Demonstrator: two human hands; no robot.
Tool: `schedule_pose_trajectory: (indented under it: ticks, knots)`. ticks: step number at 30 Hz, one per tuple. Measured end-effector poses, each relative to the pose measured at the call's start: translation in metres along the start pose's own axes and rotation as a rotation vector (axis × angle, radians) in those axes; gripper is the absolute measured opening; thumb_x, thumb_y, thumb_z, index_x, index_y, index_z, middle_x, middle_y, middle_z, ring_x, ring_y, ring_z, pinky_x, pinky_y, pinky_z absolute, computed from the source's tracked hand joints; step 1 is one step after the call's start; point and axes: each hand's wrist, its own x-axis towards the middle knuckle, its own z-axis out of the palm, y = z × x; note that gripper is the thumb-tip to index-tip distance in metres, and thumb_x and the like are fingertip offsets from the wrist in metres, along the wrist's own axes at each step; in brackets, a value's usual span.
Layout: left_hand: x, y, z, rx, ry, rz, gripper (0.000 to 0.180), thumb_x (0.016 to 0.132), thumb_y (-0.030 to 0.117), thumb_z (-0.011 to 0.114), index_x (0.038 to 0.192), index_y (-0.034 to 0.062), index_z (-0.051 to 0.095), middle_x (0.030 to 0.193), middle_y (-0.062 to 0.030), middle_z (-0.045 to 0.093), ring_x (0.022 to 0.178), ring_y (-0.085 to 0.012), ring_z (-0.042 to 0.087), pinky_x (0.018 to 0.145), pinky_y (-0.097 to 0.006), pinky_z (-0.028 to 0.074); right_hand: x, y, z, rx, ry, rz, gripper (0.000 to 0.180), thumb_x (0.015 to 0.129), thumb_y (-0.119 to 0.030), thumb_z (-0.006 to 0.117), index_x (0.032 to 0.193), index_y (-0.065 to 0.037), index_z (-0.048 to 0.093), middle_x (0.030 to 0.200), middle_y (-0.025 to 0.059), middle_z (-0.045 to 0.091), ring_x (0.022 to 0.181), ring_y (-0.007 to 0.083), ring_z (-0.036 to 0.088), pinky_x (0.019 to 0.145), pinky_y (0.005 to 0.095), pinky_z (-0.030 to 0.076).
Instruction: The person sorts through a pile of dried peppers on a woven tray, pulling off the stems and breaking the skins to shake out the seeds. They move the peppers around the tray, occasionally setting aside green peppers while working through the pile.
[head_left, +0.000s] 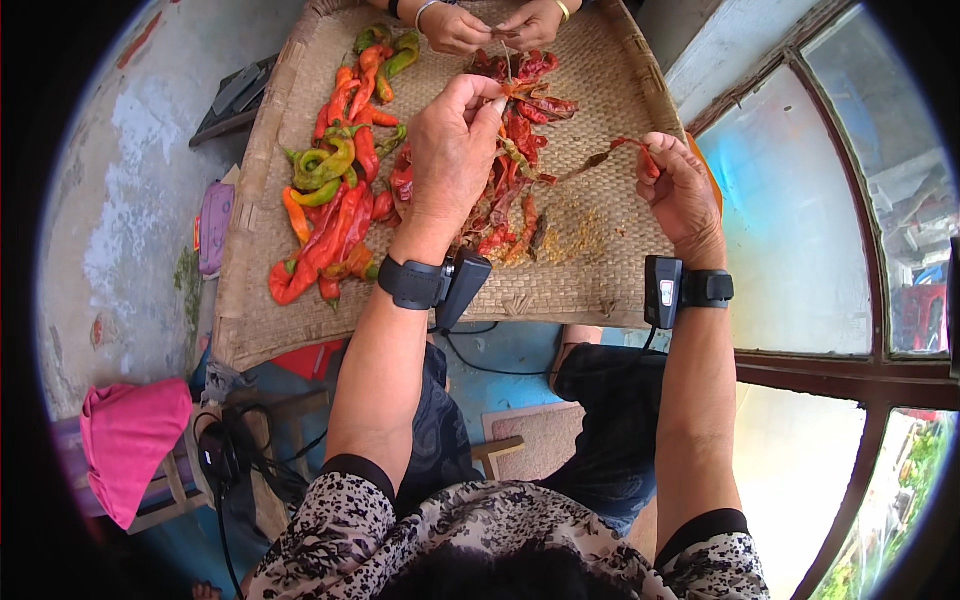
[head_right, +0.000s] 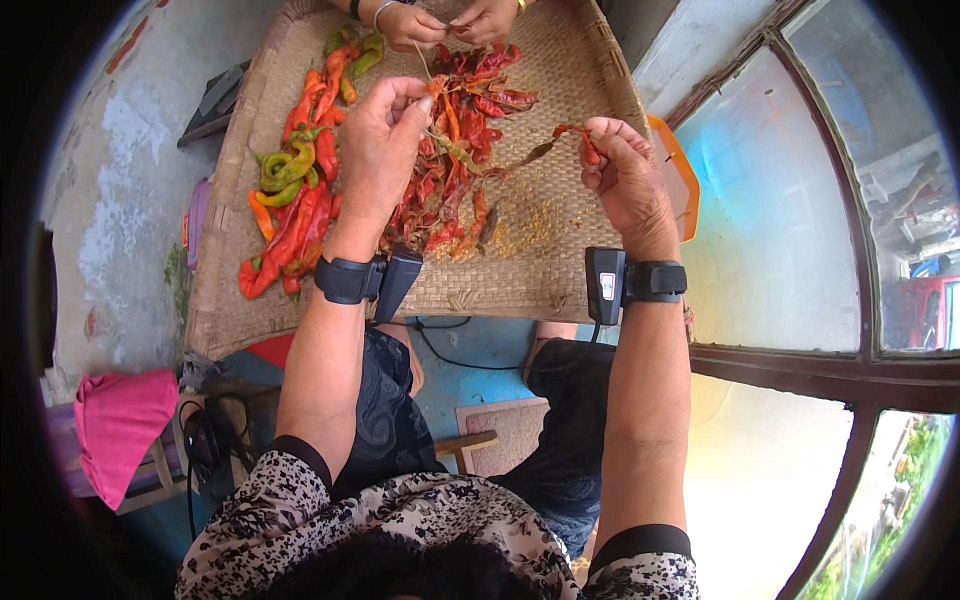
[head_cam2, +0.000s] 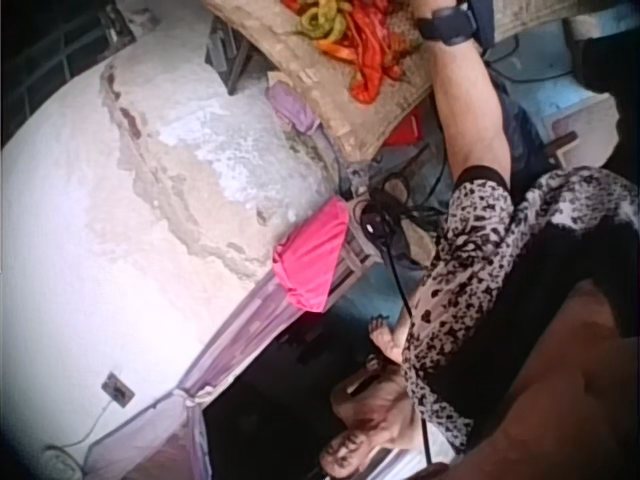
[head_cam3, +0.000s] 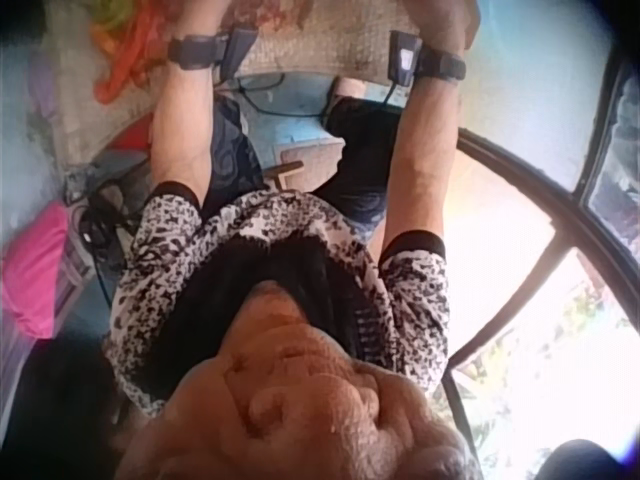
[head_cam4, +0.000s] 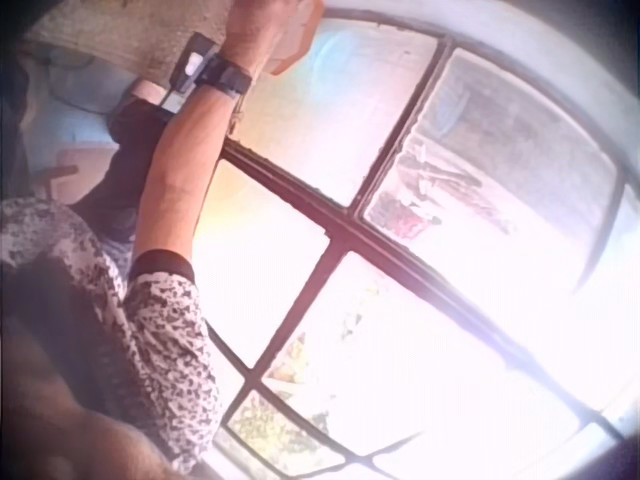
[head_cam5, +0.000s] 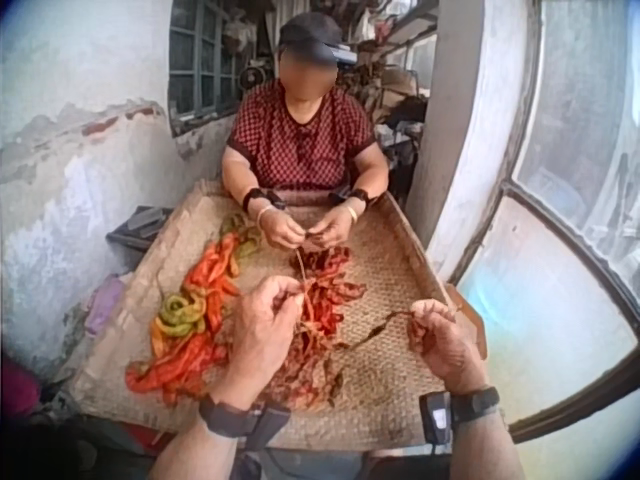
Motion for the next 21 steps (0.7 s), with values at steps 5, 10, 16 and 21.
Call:
schedule_pose_trajectory:
  ticks: [5,10,16,21]
  knots:
    - [-0.001,0.000,-0.001,0.008,0.005,0.023,0.010,0.086,0.006,0.058,0.094,0.0000,0.060,0.079,-0.0011,0.063,0.068,-0.0050,0.056,0.061,-0.020,0.047,-0.001,-0.017,-0.017,0.161,0.159,-0.279,0.013,0.087,-0.009,0.056,0.097,-0.001,0.057,0.077,0.0030,0.056,0.065,0.0100,0.049,0.056,0.0222,0.040]
    - [-0.001,-0.001,-0.001,0.067,-0.006,0.014,0.010,0.086,0.006,0.058,0.094,0.0002,0.060,0.079,-0.0016,0.063,0.070,-0.0052,0.057,0.062,-0.020,0.048,-0.001,-0.024,-0.038,0.243,0.611,-0.521,0.026,0.088,-0.011,0.057,0.110,0.002,0.049,0.085,0.0081,0.057,0.073,0.0135,0.054,0.061,0.0244,0.044]
    - [0.000,-0.002,0.003,0.032,0.036,0.058,0.008,0.084,0.004,0.060,0.092,0.0002,0.061,0.075,-0.0065,0.066,0.065,-0.0094,0.060,0.058,-0.024,0.049,0.011,0.012,-0.015,-0.426,0.401,-0.360,0.026,0.086,-0.011,0.058,0.105,0.007,0.057,0.077,0.0041,0.059,0.064,0.0098,0.054,0.057,0.0226,0.045]
    - [-0.002,0.002,0.001,0.038,-0.015,0.009,0.011,0.086,0.006,0.059,0.095,0.0004,0.060,0.078,-0.0017,0.063,0.069,-0.0058,0.057,0.062,-0.020,0.049,0.019,0.061,0.031,-1.329,0.008,-0.334,0.022,0.079,-0.011,0.062,0.099,-0.002,0.063,0.089,0.0170,0.063,0.082,0.0319,0.062,0.074,0.0408,0.050]
